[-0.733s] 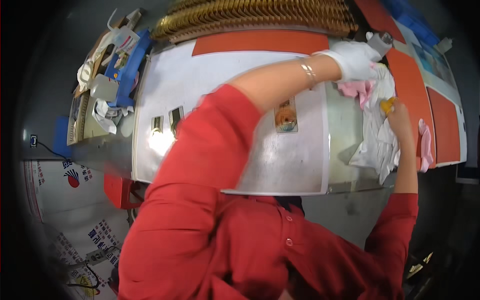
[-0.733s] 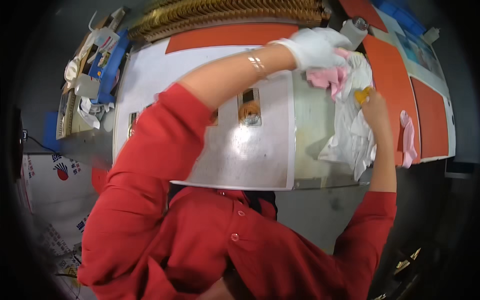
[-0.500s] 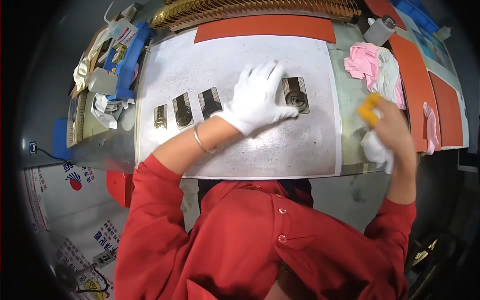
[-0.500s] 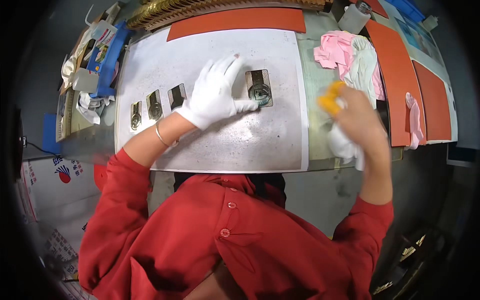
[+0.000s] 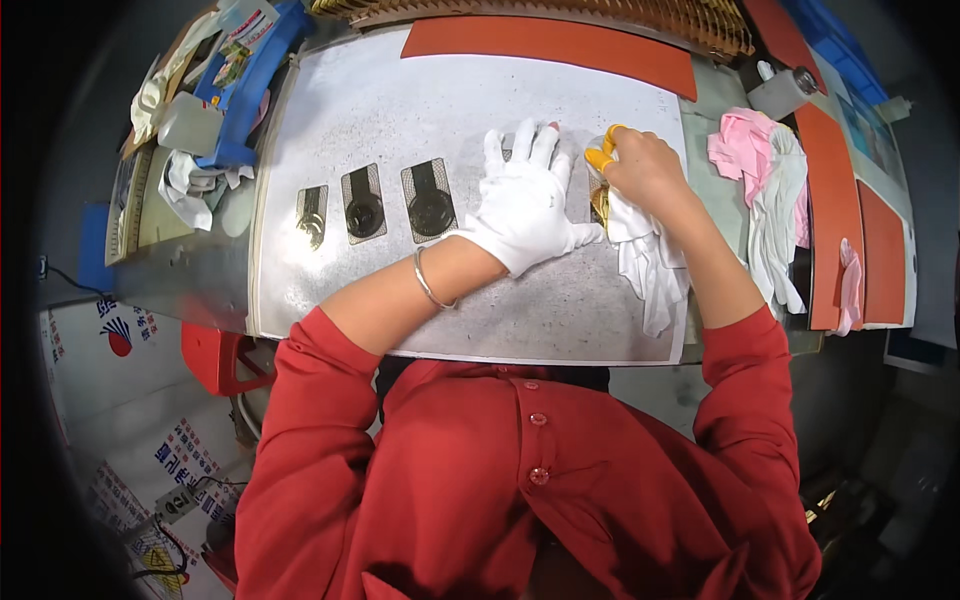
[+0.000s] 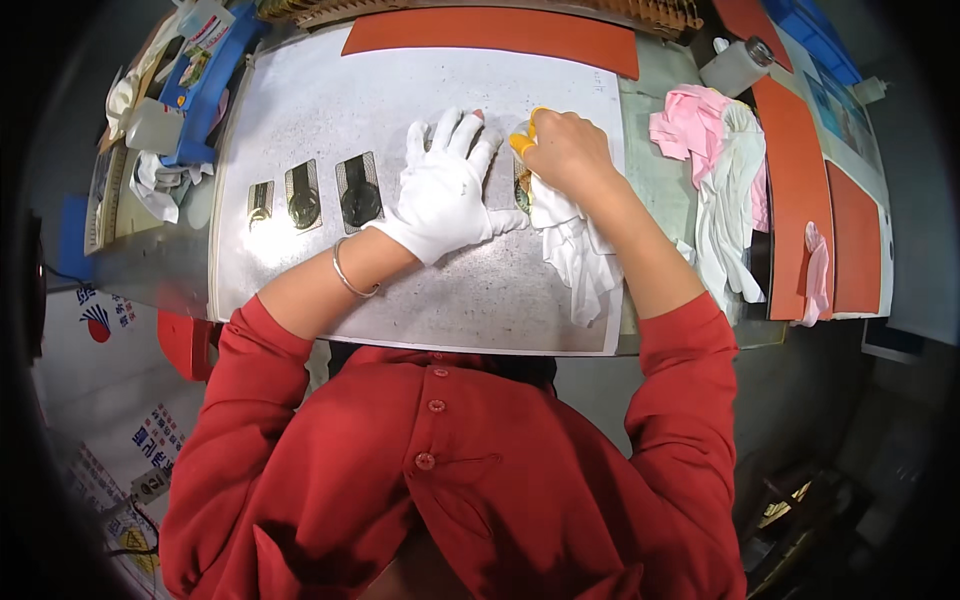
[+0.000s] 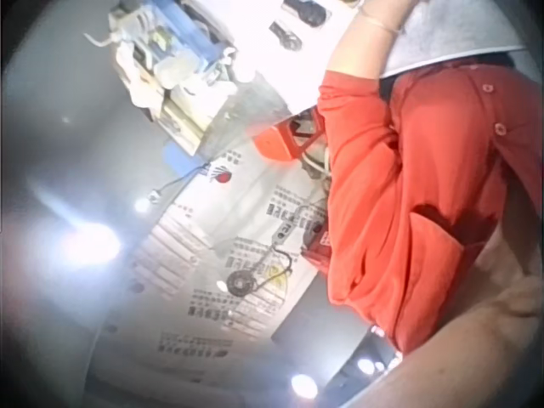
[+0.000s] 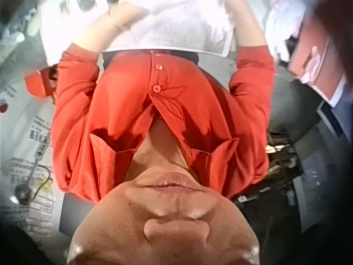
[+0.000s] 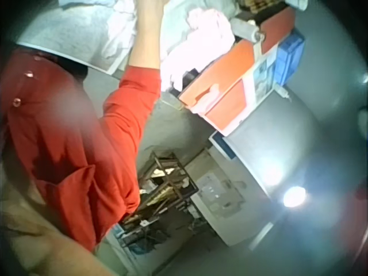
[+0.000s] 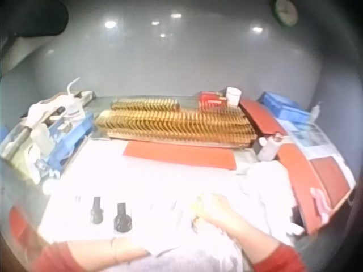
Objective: The person cleans a metal tray containing several rectangular molds using a yellow sponge and a white cloth. They wipe the inside of each mold and the surrounding tray surface, occasionally picking up and moving the molds to clean underneath them. The person also uses a spray bottle to apply liquid to the cloth during the process.
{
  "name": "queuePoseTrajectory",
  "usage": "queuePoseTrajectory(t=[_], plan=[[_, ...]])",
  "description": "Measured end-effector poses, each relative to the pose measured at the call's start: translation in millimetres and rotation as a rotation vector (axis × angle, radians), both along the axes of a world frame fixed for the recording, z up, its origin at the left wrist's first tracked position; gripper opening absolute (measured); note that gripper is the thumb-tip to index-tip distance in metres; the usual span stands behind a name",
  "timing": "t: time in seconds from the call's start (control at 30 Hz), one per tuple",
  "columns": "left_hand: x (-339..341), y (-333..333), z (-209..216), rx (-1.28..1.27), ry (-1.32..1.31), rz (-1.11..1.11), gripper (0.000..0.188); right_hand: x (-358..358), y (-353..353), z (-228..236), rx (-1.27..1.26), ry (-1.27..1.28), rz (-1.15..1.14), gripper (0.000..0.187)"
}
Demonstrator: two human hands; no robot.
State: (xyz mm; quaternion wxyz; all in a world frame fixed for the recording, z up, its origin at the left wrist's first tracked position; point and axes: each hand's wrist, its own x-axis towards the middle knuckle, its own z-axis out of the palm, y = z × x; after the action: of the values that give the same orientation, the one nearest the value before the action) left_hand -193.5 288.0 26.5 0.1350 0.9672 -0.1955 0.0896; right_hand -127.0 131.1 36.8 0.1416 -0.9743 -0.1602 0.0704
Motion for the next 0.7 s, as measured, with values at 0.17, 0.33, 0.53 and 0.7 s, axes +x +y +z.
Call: queuePoseTrajectory(t=[0.17, 0.33, 0.53, 0.7], plan=[[3.5, -0.2, -6.6, -0.023, -0.052, -0.017, 0.082, -14.1, 0.7, 3.9, -0.027, 0.090, -0.020, 0.029], [6.0, 0.6, -8.7, 0.018, -0.085, -0.084, 0.075, -29.6, 0.8, 2.8, -0.059, 0.057, -0.032, 0.028], [12.3, 3.7, 0.9, 0.169, -0.051, -0.230, 0.071, -51.3, -3.0, 0.1, -0.027, 0.027, -0.032, 0.030], [16.1, 6.7, 0.0, 0.170, -0.144, -0.325, 0.087, -69.9, -7.5, -4.7, 0.005, 0.011, -0.039, 0.032]])
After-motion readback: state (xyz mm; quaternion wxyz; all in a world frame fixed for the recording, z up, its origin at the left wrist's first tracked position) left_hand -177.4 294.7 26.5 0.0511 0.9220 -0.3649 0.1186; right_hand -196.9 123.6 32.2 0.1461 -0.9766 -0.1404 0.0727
